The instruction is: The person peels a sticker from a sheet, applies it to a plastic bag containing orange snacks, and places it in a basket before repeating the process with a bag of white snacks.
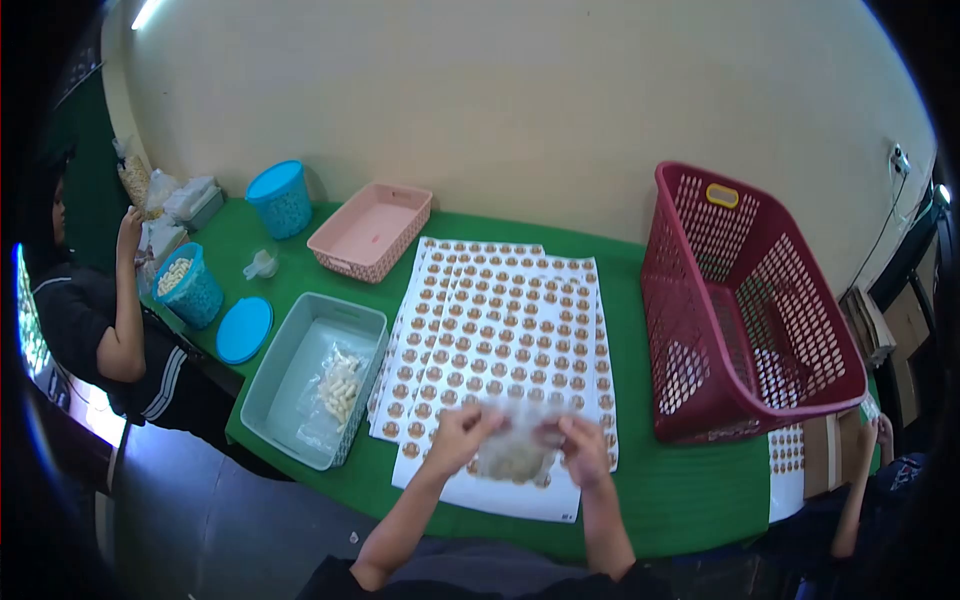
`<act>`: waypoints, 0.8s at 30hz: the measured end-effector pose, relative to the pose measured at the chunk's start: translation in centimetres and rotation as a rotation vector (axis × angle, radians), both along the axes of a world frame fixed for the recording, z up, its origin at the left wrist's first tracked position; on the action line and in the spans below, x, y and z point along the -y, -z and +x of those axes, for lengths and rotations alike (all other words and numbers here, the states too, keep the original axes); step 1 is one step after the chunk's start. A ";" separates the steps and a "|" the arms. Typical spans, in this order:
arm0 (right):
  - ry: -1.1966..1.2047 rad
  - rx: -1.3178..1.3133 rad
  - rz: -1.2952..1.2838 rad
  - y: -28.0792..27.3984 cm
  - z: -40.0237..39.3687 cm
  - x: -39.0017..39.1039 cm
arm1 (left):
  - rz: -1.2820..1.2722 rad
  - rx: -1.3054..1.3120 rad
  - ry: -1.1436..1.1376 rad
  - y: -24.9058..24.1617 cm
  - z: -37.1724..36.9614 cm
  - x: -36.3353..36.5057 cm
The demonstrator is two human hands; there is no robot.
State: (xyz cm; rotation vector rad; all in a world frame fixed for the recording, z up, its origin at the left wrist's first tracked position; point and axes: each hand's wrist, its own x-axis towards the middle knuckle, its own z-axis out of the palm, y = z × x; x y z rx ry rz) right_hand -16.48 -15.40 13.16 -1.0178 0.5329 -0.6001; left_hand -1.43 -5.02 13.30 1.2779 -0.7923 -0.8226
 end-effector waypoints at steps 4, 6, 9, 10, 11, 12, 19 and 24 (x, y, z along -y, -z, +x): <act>0.080 0.076 -0.058 -3.4 1.4 2.1 | -0.307 -0.054 -0.239 -3.2 -0.2 2.6; 0.253 0.079 -0.131 -5.6 1.8 1.6 | -0.380 -0.045 -0.247 -4.0 -0.2 2.7; 0.207 0.108 -0.370 -6.5 2.6 -0.7 | -0.403 0.278 0.010 -4.7 -1.4 2.9; 0.170 0.150 -0.438 -6.3 2.7 -1.6 | -0.346 0.285 0.042 -4.5 -2.0 2.8; 0.171 0.151 -0.436 -6.4 2.7 -1.6 | -0.288 0.292 0.075 -4.3 -2.3 2.8; 0.151 0.131 -0.617 -6.5 2.6 -1.7 | -0.334 0.222 -0.047 -3.6 -2.2 3.2; 0.407 0.020 -0.550 -6.3 2.9 -0.9 | -0.286 -0.106 -0.097 -4.3 -2.7 1.4; 0.105 0.126 -0.483 -5.4 2.9 -1.1 | -0.333 0.085 -0.162 -4.6 -2.1 1.1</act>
